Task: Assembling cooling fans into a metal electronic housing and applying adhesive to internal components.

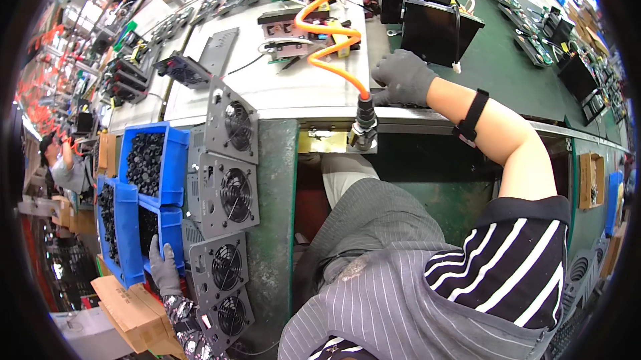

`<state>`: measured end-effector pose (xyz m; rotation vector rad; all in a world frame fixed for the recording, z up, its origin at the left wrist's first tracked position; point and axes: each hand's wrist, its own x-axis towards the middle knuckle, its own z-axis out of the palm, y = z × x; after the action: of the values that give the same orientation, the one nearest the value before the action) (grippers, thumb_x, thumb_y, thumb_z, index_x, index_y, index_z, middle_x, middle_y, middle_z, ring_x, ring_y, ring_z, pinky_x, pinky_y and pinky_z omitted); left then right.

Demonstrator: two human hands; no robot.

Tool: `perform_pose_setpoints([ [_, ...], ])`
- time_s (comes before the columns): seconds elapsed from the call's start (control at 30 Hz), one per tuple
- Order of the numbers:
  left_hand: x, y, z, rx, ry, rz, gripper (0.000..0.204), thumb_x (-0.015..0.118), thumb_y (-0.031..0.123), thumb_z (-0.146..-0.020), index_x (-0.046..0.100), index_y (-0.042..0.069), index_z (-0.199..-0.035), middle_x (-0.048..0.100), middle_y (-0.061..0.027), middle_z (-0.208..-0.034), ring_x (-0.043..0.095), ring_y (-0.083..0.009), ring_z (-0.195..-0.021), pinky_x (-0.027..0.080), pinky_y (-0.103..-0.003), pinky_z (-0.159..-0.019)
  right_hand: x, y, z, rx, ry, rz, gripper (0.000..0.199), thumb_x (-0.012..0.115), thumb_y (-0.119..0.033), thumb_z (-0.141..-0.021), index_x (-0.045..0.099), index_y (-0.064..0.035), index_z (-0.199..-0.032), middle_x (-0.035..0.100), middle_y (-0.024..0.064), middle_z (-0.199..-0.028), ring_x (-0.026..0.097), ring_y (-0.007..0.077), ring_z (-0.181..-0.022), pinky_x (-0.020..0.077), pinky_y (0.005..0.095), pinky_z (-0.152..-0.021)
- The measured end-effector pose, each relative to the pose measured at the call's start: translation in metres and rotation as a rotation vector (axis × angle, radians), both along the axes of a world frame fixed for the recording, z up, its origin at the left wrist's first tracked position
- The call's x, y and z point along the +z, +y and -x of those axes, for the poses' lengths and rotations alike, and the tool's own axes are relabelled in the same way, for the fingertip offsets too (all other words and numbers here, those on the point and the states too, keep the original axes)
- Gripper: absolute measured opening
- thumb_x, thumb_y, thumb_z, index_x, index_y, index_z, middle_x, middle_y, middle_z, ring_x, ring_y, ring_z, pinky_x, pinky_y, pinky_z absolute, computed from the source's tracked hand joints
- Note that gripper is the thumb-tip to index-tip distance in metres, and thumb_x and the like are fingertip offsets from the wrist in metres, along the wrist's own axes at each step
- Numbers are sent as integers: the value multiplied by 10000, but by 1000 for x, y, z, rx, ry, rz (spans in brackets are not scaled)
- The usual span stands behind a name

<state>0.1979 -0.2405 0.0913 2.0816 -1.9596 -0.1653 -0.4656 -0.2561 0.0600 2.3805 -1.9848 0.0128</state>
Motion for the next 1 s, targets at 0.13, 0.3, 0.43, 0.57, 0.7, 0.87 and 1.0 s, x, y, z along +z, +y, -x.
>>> perform_pose_setpoints([
  [0.13, -7, -4, -9, -24, 46, 5, 533, 565, 341, -956, 473, 10, -1363, 531, -188, -1336, 516, -323, -1214, 381, -393, -1041, 4, 4, 4, -102, 102, -78, 470, 605, -560, -740, 670, -99, -681, 613, 108, -694, 616, 306, -729, 471, 420, -667],
  [0.3, -2, -3, 1, 27, 26, -12, 529, 567, 331, -954, 474, 6, -1362, 540, -186, -1331, 528, -322, -1201, 392, -388, -1030, 13, -2, 18, -340, 96, -250, 718, 435, -710, -854, 698, -60, -695, 658, 145, -720, 653, 314, -712, 495, 445, -636],
  [0.43, -8, -5, -9, 10, 9, -3, 513, 578, 294, -948, 476, 1, -1356, 544, -187, -1328, 534, -316, -1194, 395, -385, -1028, 23, -19, 28, -529, 107, -447, 579, 432, -539, -901, 737, -48, -892, 701, 171, -889, 677, 318, -832, 514, 438, -722],
  [0.57, -12, -10, -12, 27, 92, -26, 507, 585, 269, -944, 474, 0, -1358, 555, -189, -1311, 552, -312, -1170, 408, -380, -1013, 16, -56, 53, -638, 1, -375, 554, 517, -497, -823, 716, -11, -1001, 687, 223, -1002, 668, 342, -964, 507, 463, -846],
  [0.7, -18, -9, -22, 21, 98, -34, 486, 577, 261, -968, 460, 8, -1365, 580, -145, -1240, 576, -215, -1074, 454, -335, -946, -20, -118, 84, -708, -31, -287, 491, 546, -350, -833, 582, -34, -1207, 590, 204, -1199, 597, 356, -1082, 476, 482, -904],
  [0.87, -25, -9, -44, 34, 236, -69, 476, 584, 228, -964, 457, 2, -1364, 584, -137, -1226, 577, -204, -1058, 460, -330, -937, -44, -177, 103, -1112, -113, -288, 806, 666, -279, -841, 212, -273, -1507, 86, 146, -1584, 244, 417, -1403, 373, 635, -956],
  [1.0, -16, -8, -18, 66, 169, -86, 464, 594, 209, -959, 470, -7, -1350, 596, -130, -1206, 582, -198, -1042, 464, -326, -931, -49, -178, 120, -1140, -231, -279, 823, 594, -309, -888, 87, -367, -1535, 46, 98, -1609, 158, 428, -1439, 293, 675, -1046],
])
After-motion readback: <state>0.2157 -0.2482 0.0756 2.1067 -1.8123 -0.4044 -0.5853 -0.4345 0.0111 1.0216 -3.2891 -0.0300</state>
